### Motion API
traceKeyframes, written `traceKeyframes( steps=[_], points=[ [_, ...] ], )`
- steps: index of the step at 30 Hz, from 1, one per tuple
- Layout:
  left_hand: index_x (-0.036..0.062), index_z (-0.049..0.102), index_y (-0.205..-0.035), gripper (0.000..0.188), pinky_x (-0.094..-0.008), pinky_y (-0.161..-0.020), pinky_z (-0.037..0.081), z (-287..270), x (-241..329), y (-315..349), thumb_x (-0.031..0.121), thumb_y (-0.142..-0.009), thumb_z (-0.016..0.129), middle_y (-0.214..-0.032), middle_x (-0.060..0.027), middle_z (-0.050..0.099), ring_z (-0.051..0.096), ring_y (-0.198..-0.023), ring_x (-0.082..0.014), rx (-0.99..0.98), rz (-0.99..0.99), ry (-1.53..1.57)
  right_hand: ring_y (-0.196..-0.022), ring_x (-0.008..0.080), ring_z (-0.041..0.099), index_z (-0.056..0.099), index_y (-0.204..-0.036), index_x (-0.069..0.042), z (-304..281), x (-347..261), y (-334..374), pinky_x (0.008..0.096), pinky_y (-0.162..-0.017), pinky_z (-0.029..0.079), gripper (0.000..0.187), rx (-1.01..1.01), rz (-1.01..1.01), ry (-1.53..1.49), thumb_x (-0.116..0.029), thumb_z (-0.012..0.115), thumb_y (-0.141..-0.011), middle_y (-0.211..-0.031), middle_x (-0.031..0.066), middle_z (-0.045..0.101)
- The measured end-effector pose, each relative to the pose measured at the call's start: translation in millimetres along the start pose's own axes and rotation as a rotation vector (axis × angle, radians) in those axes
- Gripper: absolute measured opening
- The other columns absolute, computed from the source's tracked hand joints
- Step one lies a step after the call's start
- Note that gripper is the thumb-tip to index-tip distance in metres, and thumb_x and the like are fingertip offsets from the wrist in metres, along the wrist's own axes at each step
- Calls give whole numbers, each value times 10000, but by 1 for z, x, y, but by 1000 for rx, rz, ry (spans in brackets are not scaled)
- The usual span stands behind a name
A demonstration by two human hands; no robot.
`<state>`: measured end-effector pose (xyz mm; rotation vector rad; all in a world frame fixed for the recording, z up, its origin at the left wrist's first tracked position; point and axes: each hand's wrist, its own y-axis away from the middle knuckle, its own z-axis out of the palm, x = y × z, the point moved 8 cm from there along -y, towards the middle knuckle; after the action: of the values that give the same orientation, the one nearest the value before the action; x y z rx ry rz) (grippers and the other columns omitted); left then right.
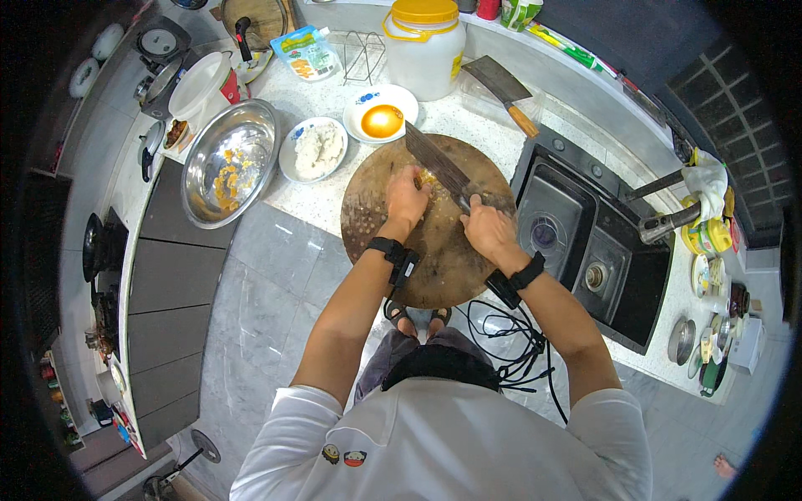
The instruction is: The person prepares ingredients at a kitchen counter, using a large cleaver to chop small food items on a wooden cutting board and then moving them into a metal bowl.
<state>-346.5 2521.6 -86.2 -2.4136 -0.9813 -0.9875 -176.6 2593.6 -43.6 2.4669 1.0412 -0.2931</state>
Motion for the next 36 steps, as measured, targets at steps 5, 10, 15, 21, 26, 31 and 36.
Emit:
traceKeyframes(
  steps=[5,10,15,21,26,31,36],
  points=[
    [41,583,-1124,373,-424,-913,430,0,-2,0,134,-786,711,-1051,-161,603,542,-1048,-331,-46,-13,63,-892,429,639,496,-1109,23,-13,3,3,511,-777,503,346,58,14,-6,-260,539,-916,-914,262,664],
    [41,586,-1154,417,-411,-887,453,5,5,-6,111,-766,723,-1075,-168,577,561,-1003,-329,-44,116,-138,-892,433,633,490,-1109,30,-14,17,3,511,-784,493,364,52,32,-60,-263,563,-907,-908,276,657],
    [36,587,-1141,437,-400,-811,478,6,-3,-13,80,-732,736,-1006,-173,574,580,-922,-313,-2,83,-2,-894,446,625,503,-1087,47,-9,31,7,507,-797,488,369,48,32,-89,-258,581,-893,-898,292,650],
    [10,567,-1143,466,-391,-873,470,8,-7,-26,77,-716,740,-1092,-186,561,573,-1005,-322,-61,52,8,-919,454,614,531,-1074,61,-1,42,8,502,-846,478,388,53,46,-140,-270,593,-883,-925,302,642],
    [15,563,-1154,474,-385,-935,445,11,4,-27,82,-715,727,-1152,-205,546,541,-1086,-338,-131,73,-55,-965,458,594,514,-1081,36,6,49,11,508,-820,478,377,16,88,-112,-280,594,-890,-983,315,622],
    [93,545,-1165,457,-430,-939,438,12,4,-32,46,-731,680,-1182,-222,509,508,-1104,-416,-160,40,4,-956,448,605,522,-1080,35,8,53,10,507,-826,479,373,22,54,-140,-279,587,-890,-988,298,631],
    [91,589,-1035,294,-389,-879,467,5,-2,-29,51,-753,664,-1111,-163,552,572,-1010,-331,-110,87,-59,-949,443,610,522,-1070,30,9,56,9,508,-817,485,363,17,69,-167,-279,584,-889,-986,290,637]
  ],
)
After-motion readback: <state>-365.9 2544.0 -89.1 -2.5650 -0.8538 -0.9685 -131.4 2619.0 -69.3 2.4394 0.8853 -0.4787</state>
